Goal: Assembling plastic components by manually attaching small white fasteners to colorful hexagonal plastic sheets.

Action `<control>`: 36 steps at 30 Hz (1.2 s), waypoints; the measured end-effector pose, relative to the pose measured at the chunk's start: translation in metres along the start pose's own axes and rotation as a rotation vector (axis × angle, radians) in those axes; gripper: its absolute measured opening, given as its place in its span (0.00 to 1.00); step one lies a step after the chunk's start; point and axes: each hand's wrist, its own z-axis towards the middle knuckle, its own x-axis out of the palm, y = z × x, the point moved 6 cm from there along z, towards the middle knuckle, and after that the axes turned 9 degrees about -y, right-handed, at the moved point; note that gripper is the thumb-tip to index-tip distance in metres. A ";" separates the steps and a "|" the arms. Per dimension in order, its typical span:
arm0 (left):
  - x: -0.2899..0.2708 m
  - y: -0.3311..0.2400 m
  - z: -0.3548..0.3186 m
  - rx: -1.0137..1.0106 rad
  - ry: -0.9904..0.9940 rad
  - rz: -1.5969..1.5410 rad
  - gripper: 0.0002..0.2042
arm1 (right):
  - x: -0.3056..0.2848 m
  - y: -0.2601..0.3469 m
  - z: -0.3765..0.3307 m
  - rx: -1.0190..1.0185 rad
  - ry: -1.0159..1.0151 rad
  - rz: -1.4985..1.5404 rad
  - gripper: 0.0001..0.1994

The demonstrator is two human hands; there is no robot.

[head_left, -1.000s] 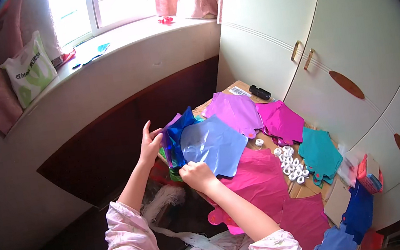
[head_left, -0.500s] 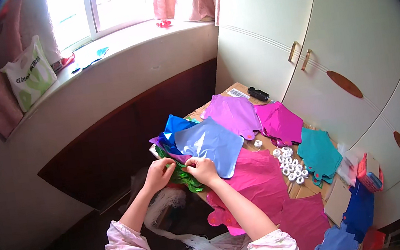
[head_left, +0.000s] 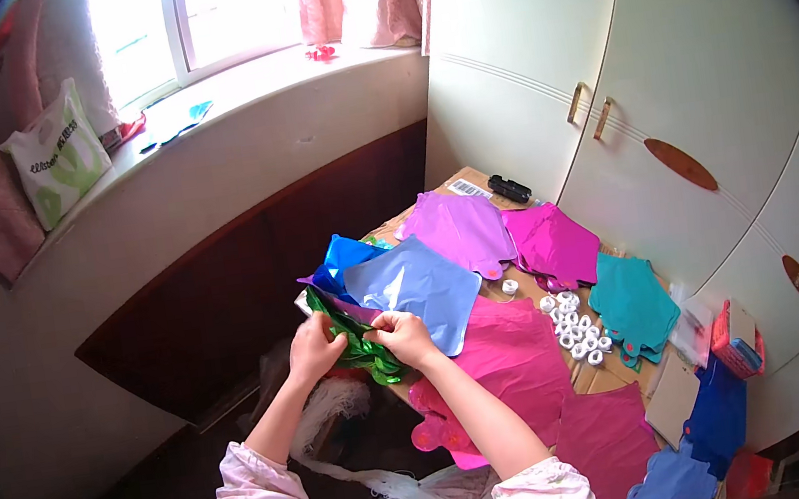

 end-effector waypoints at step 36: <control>0.042 -0.270 -0.158 -0.088 1.368 -1.434 0.39 | -0.290 0.252 -0.287 -0.770 -0.524 -1.454 0.07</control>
